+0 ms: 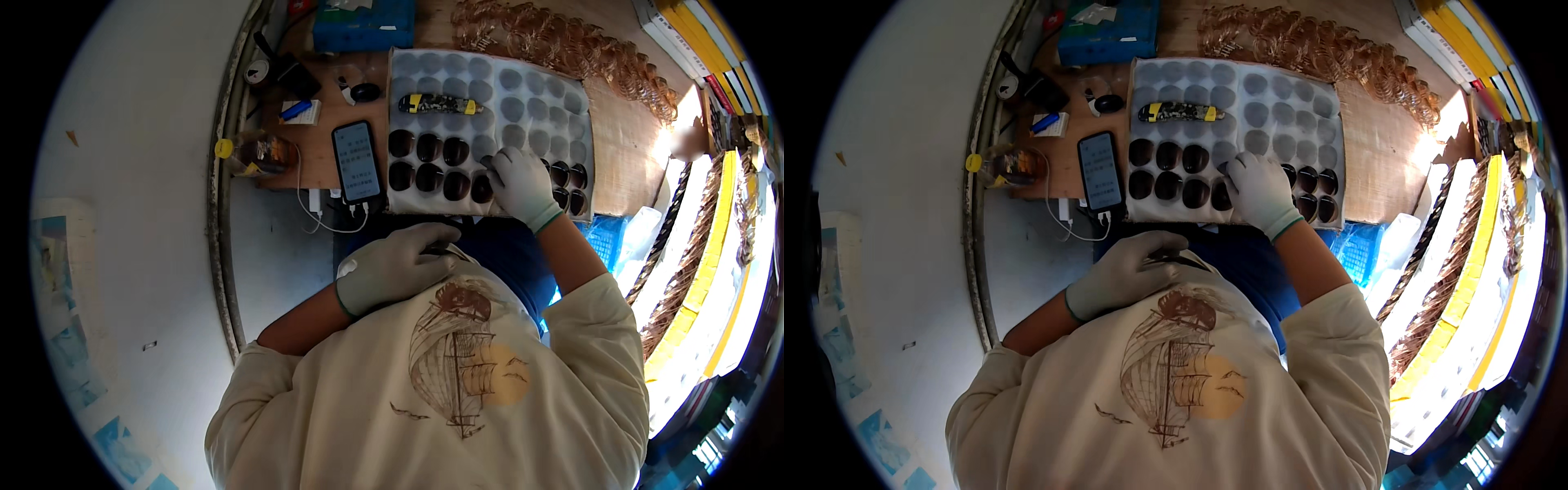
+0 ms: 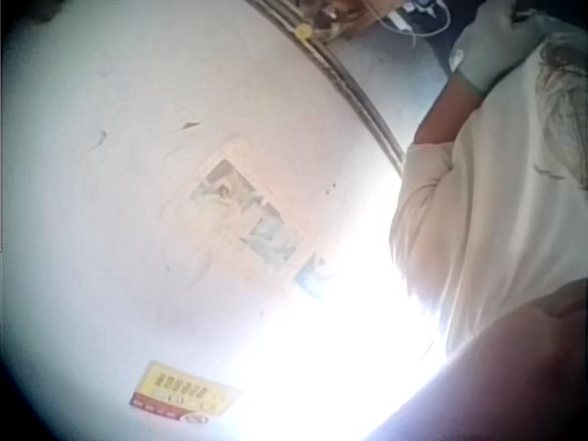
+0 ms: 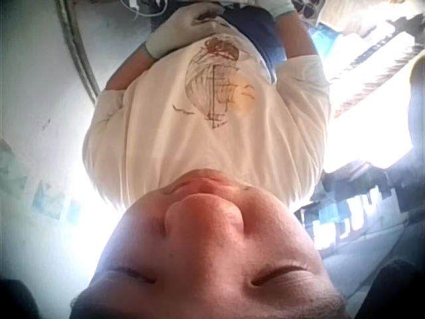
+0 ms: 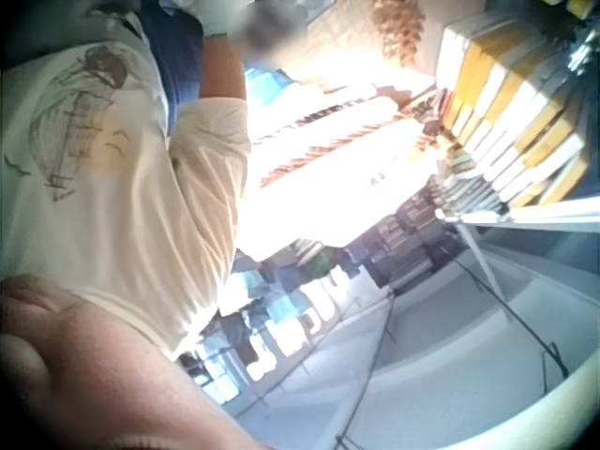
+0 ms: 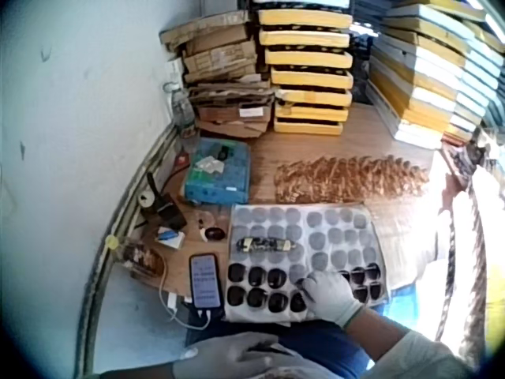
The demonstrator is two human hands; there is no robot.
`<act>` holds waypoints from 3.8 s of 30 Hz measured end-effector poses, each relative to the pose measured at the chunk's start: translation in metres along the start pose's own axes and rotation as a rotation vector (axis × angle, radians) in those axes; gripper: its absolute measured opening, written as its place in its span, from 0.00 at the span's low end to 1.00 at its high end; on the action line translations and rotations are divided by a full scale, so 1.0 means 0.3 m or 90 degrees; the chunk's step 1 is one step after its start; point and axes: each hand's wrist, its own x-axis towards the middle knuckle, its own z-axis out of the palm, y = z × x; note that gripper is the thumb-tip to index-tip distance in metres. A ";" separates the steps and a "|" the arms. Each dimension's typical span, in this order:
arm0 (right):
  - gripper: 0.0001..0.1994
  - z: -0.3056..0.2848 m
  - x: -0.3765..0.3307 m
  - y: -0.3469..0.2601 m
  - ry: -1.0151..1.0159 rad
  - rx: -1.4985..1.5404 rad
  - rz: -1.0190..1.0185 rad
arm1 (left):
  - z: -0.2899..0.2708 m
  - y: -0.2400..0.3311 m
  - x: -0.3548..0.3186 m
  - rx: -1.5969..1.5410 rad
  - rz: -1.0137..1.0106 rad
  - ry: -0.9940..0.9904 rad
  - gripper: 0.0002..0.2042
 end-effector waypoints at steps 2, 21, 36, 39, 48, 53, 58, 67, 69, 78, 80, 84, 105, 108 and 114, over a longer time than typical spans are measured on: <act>0.12 0.005 -0.091 0.024 0.041 -0.052 -0.096 | -0.010 0.010 0.001 0.029 -0.004 0.013 0.28; 0.07 0.025 -0.193 0.098 0.376 0.334 0.342 | -0.420 0.086 1.036 0.511 0.169 0.368 0.30; 0.08 -0.008 -0.135 0.166 0.332 0.263 0.204 | -0.646 0.185 1.136 -0.313 0.062 0.349 0.05; 0.09 0.019 -0.094 0.166 0.303 0.094 -0.064 | -0.396 0.259 0.880 -0.295 0.295 0.449 0.09; 0.16 -0.152 -0.174 -0.173 0.395 0.336 -0.083 | 0.000 0.042 0.235 -0.108 0.295 0.271 0.11; 0.18 -0.187 -0.257 -0.360 0.352 0.600 0.085 | -0.016 0.059 0.012 0.027 0.170 0.146 0.12; 0.13 -0.236 -0.212 -0.401 0.268 0.632 0.180 | -0.006 0.092 0.019 0.065 0.196 0.123 0.14; 0.12 -0.285 -0.197 -0.375 0.290 0.871 0.235 | 0.026 0.145 0.052 0.041 0.212 0.078 0.12; 0.12 -0.297 -0.189 -0.372 0.259 1.003 0.226 | 0.017 0.143 0.039 0.026 0.212 0.051 0.12; 0.15 -0.338 -0.248 -0.182 -0.193 1.115 0.171 | 0.045 0.240 0.003 0.069 0.131 -0.047 0.12; 0.15 -0.305 -0.254 -0.178 -0.160 1.076 0.191 | 0.042 0.270 0.005 0.038 0.118 -0.025 0.12; 0.14 -0.250 -0.277 -0.231 -0.020 1.104 0.188 | 0.053 0.231 0.023 0.076 0.182 0.021 0.12; 0.16 -0.206 -0.259 -0.298 0.053 1.182 0.271 | 0.064 0.137 0.046 0.073 0.213 0.091 0.11; 0.14 -0.208 -0.249 -0.262 0.009 0.959 0.226 | 0.056 0.131 0.026 0.036 0.209 0.110 0.12; 0.15 -0.211 -0.243 -0.283 -0.001 0.908 0.265 | 0.055 0.133 0.018 0.053 0.210 0.128 0.11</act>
